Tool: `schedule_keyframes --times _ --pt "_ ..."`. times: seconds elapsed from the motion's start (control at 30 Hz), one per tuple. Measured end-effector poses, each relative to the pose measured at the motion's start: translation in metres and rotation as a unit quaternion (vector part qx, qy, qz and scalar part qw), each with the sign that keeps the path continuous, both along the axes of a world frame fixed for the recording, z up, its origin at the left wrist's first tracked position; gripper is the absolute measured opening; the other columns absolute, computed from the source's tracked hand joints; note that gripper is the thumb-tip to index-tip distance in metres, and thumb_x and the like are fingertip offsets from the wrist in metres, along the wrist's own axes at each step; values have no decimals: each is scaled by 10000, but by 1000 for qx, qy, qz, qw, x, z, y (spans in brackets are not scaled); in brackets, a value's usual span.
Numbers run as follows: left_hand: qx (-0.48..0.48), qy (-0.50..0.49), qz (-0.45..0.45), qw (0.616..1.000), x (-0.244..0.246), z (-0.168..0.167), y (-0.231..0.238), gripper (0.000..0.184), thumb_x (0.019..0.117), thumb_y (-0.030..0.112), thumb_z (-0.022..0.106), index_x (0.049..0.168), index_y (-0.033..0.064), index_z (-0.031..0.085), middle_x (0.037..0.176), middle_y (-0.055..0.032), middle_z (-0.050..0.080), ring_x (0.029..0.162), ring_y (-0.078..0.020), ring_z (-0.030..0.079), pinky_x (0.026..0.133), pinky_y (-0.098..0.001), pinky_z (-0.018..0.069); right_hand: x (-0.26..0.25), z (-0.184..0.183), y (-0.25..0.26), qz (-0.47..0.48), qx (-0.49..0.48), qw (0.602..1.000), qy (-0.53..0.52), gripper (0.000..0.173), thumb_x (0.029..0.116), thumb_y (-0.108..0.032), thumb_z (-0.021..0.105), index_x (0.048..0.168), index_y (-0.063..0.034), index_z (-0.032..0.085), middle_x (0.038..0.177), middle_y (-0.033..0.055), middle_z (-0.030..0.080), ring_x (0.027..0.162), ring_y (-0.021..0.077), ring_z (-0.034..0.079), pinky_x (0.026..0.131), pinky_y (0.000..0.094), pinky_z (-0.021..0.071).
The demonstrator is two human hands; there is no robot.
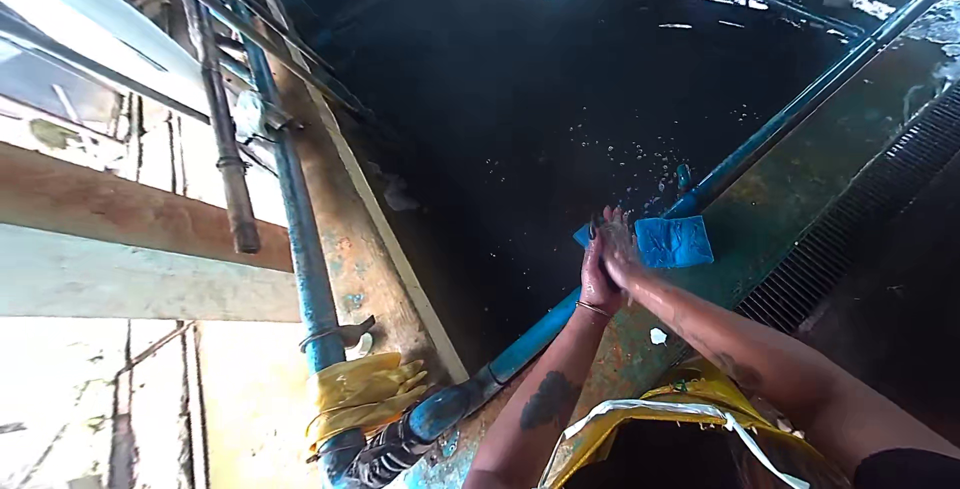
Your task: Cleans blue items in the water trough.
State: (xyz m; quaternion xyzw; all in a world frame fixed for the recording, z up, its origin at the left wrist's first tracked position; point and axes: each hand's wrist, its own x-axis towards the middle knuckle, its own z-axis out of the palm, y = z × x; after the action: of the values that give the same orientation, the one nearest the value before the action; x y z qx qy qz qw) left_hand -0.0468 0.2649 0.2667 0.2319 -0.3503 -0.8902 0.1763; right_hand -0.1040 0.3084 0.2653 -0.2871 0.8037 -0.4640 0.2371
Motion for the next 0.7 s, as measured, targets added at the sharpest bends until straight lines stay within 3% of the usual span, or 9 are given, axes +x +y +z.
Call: schedule_keyframes --times 0.07,0.13,0.27,0.3,0.37,0.4,0.5,0.63,0.7 --pt "-15 0 10 1000 -5 -2 -2 435 1083 419 328 1394 170 505 1198 -27 685 1083 -135 663 908 -361 570 9 12 4 -22 -43 998 -31 562 1118 -252 263 1601 34 245 1687 254 142 1581 382 80 1252 614 17" --pt "-47 -44 16 998 -4 -1 8 491 1101 441 320 1449 147 504 1275 -71 665 1148 -181 643 957 -412 550 -9 4 6 -13 -22 999 -47 581 1127 -286 223 1620 19 185 1700 246 73 1584 397 37 1256 630 36" --pt "-74 -88 -2 993 -6 7 21 527 1120 427 231 1522 154 436 1371 -100 608 1230 -206 598 1022 -439 507 -42 -29 -3 -30 34 998 43 569 1122 -274 302 1583 57 275 1646 336 183 1547 480 155 1263 574 152" --pt "-60 -75 -3 995 -8 2 13 537 1116 447 201 1493 177 471 1310 -68 646 1168 -177 630 973 -410 536 -28 -27 -3 -39 3 998 44 583 1115 -285 305 1580 65 279 1652 334 162 1557 469 119 1272 579 107" --pt "-42 -83 46 995 -16 -8 3 525 1116 432 173 1244 140 590 972 -8 691 840 -92 665 726 -290 566 0 -20 -4 -34 -42 998 16 666 1100 -378 279 1608 47 201 1683 291 92 1577 426 45 1264 605 50" --pt "-50 -95 48 993 -14 -8 3 526 1120 414 174 1265 106 575 991 -30 679 861 -106 656 754 -304 559 -1 -19 -4 -27 -54 998 -3 689 1094 -399 292 1616 36 176 1691 273 79 1580 414 32 1262 607 31" --pt "-53 -140 17 989 -7 12 19 565 1121 450 219 1473 73 450 1328 -142 613 1198 -226 608 1013 -445 510 -45 -29 -3 -24 -23 999 -25 611 1132 -341 255 1613 31 199 1686 267 126 1571 432 101 1276 573 95" --pt "-33 -92 19 995 -14 9 3 603 1101 512 127 1377 150 524 1153 -55 678 1042 -154 657 877 -388 564 -10 -11 -6 -53 -63 996 -14 627 1108 -340 320 1580 70 272 1672 287 160 1576 402 104 1291 514 82" --pt "-32 -92 22 995 -13 5 1 562 1114 461 161 1362 125 538 1155 -63 681 1046 -158 656 886 -380 558 -4 -6 -3 -58 -67 995 -53 744 1083 -436 367 1608 55 175 1682 281 116 1580 395 82 1287 526 64"
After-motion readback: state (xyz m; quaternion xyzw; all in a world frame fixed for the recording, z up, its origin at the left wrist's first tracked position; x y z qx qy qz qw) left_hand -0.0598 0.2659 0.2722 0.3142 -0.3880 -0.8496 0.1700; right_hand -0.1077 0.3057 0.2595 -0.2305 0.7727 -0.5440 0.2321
